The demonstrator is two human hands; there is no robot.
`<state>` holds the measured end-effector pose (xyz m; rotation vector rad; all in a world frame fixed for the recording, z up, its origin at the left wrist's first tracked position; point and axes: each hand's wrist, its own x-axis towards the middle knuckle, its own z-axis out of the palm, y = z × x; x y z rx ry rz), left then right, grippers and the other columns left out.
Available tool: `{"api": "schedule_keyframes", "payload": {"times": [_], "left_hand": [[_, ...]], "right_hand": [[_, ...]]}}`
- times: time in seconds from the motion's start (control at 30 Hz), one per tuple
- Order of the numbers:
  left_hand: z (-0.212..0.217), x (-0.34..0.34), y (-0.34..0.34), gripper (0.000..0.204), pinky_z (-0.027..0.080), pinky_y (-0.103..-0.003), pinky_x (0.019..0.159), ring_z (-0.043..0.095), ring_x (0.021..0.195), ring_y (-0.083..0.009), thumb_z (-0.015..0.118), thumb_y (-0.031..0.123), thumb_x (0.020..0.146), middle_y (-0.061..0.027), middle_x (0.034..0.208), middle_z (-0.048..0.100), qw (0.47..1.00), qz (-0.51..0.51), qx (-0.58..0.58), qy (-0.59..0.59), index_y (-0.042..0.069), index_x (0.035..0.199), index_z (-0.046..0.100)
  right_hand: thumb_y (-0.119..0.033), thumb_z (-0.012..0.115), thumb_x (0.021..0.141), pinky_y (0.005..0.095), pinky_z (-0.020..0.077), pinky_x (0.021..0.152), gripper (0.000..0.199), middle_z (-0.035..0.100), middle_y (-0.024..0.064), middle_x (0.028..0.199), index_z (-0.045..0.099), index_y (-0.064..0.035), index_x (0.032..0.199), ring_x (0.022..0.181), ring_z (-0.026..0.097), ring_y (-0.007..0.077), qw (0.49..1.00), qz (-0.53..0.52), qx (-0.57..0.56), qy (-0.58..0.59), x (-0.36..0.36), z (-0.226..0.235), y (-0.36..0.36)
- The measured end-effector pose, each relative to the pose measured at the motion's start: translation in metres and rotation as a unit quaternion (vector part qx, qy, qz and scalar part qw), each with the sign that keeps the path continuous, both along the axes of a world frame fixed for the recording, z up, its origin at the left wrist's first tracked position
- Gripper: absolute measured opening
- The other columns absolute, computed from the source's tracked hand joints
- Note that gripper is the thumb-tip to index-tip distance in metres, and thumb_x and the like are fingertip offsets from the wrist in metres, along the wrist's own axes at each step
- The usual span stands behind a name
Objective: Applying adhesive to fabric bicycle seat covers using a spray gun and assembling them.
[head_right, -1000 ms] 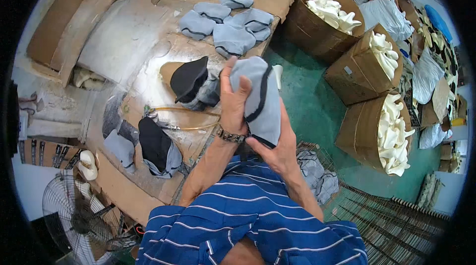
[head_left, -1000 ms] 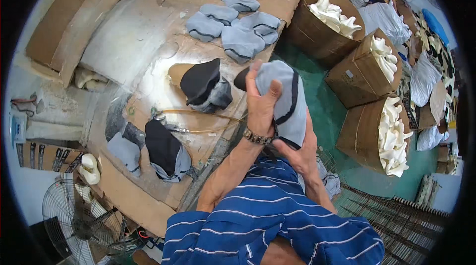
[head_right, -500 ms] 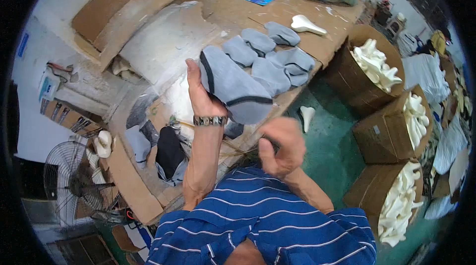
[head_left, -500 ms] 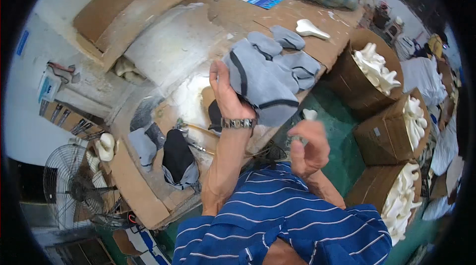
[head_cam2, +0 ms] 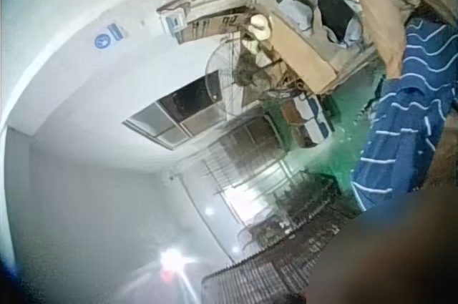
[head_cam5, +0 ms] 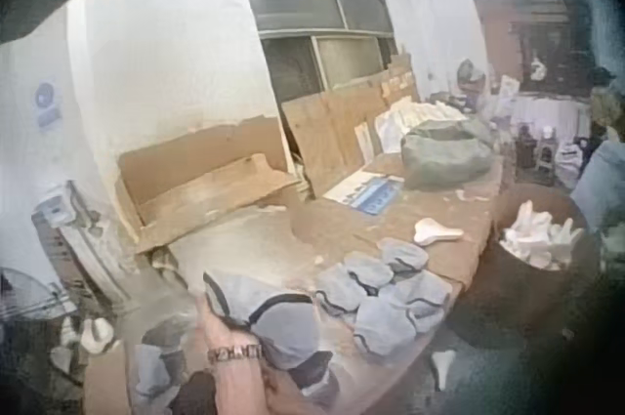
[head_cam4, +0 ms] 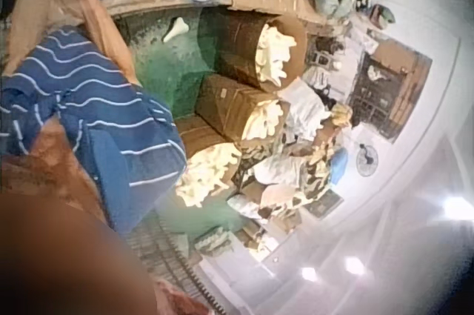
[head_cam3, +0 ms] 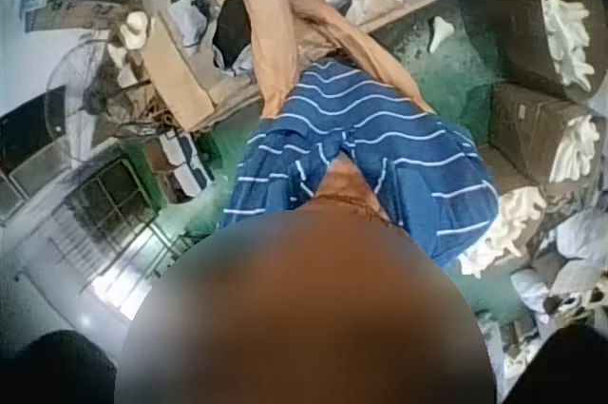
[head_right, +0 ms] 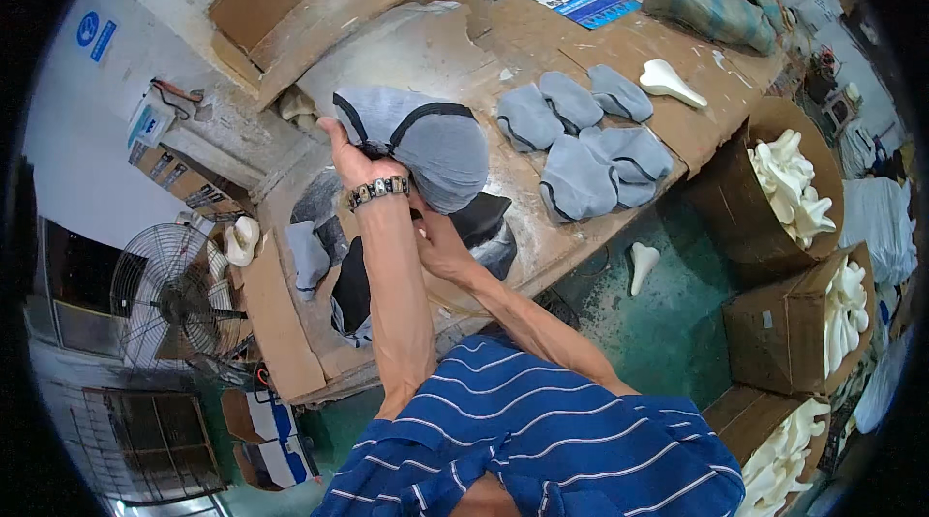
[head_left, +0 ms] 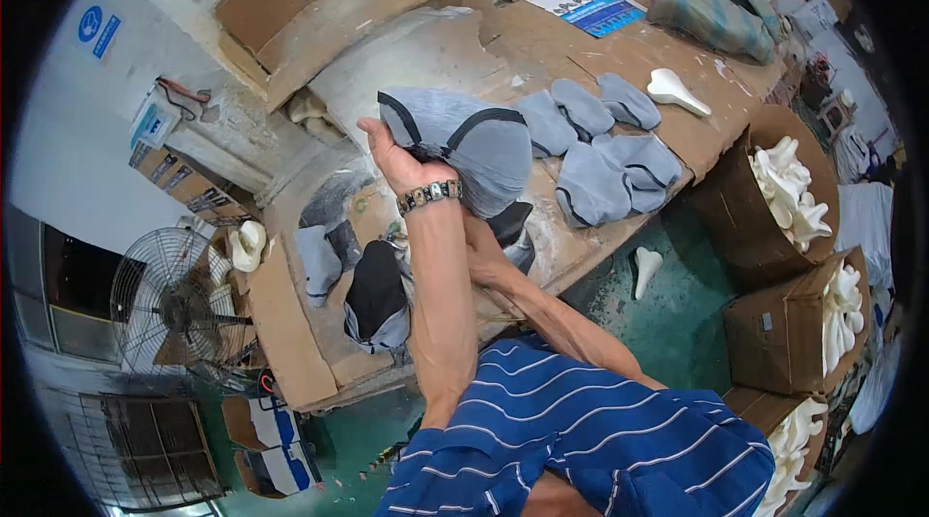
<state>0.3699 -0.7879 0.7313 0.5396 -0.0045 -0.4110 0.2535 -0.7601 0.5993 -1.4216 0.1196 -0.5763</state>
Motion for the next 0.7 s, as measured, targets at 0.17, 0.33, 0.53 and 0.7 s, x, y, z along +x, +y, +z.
{"api": "schedule_keyframes", "payload": {"times": [0.17, 0.33, 0.53, 0.7], "left_hand": [[-0.019, 0.021, 0.008, 0.065, 0.047, -0.051, 0.108, 0.059, 0.127, -0.0306, 0.06, 0.062, 0.099, -0.0072, 0.141, 0.063, 1.0, 0.022, 0.001, -0.016, 0.01, 0.139, 0.059], [-0.027, 0.028, 0.012, 0.07, 0.037, -0.06, 0.117, 0.054, 0.136, -0.0323, 0.054, 0.07, 0.096, -0.0054, 0.147, 0.061, 0.999, 0.005, -0.007, 0.037, 0.016, 0.14, 0.063], [-0.026, 0.046, -0.011, 0.067, 0.039, -0.054, 0.118, 0.053, 0.137, -0.0315, 0.048, 0.06, 0.105, -0.009, 0.15, 0.057, 0.998, 0.014, -0.056, -0.002, 0.009, 0.147, 0.054], [-0.026, 0.049, -0.007, 0.065, 0.041, -0.051, 0.117, 0.054, 0.135, -0.0315, 0.05, 0.061, 0.104, -0.0089, 0.148, 0.058, 0.996, 0.031, -0.083, -0.016, 0.01, 0.145, 0.056]], "right_hand": [[0.004, 0.051, 0.092, 0.039, 0.0263, 0.124, 0.072, 0.033, 0.0133, 0.166, 0.028, 0.0018, 0.161, 0.156, 0.027, 0.0231, 0.977, 0.024, 0.168, -0.13, 0.015, 0.013, 0.004], [-0.001, 0.056, 0.082, 0.053, 0.0289, 0.125, 0.066, 0.044, 0.0158, 0.157, 0.046, -0.0008, 0.147, 0.15, 0.035, 0.0363, 0.76, 0.023, 0.595, -0.259, 0.012, 0.037, -0.017], [-0.037, 0.052, 0.091, 0.061, 0.0225, 0.125, 0.065, 0.045, 0.0204, 0.156, 0.046, -0.0055, 0.148, 0.147, 0.037, 0.0428, 0.686, 0.001, 0.664, -0.299, 0.035, 0.071, -0.087], [-0.057, 0.047, 0.102, 0.0589, 0.0276, 0.123, 0.064, 0.051, 0.0165, 0.153, 0.052, -0.0098, 0.145, 0.142, 0.045, 0.038, 0.743, 0.016, 0.622, -0.247, 0.051, 0.105, -0.105]]}}
